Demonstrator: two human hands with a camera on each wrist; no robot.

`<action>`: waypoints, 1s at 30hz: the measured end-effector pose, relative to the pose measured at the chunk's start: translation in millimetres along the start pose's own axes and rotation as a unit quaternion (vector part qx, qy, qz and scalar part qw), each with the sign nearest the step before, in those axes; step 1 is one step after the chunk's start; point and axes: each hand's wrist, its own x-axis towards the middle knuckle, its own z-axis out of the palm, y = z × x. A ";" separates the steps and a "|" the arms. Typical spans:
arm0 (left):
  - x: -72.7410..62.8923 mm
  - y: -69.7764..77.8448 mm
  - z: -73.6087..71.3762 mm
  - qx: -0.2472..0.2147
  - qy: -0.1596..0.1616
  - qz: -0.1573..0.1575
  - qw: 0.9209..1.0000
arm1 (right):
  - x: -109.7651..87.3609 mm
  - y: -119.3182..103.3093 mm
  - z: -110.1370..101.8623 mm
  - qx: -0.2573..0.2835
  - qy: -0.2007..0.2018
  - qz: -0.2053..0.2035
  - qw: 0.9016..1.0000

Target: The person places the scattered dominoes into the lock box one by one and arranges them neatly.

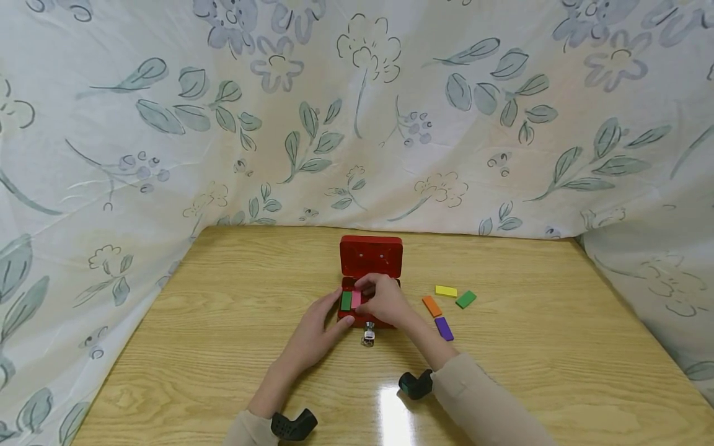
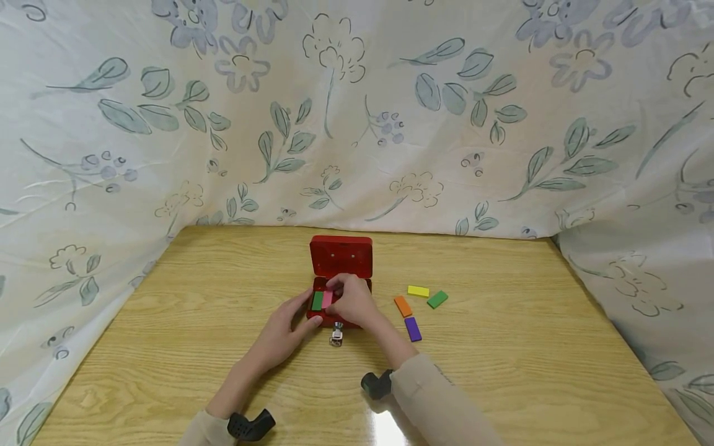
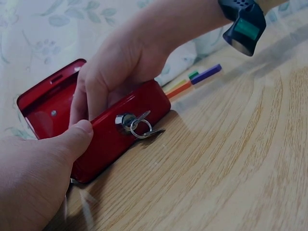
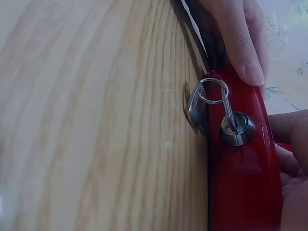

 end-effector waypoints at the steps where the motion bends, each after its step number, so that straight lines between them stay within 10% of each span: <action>1: -0.1 0.0 0.2 0.000 0.001 0.001 1.000 | 0.0 -0.1 0.4 0.002 0.000 -0.001 1.000; 30: -1.2 0.4 0.9 0.003 0.000 -0.002 1.000 | -1.9 0.0 5.2 -0.040 0.003 -0.036 0.999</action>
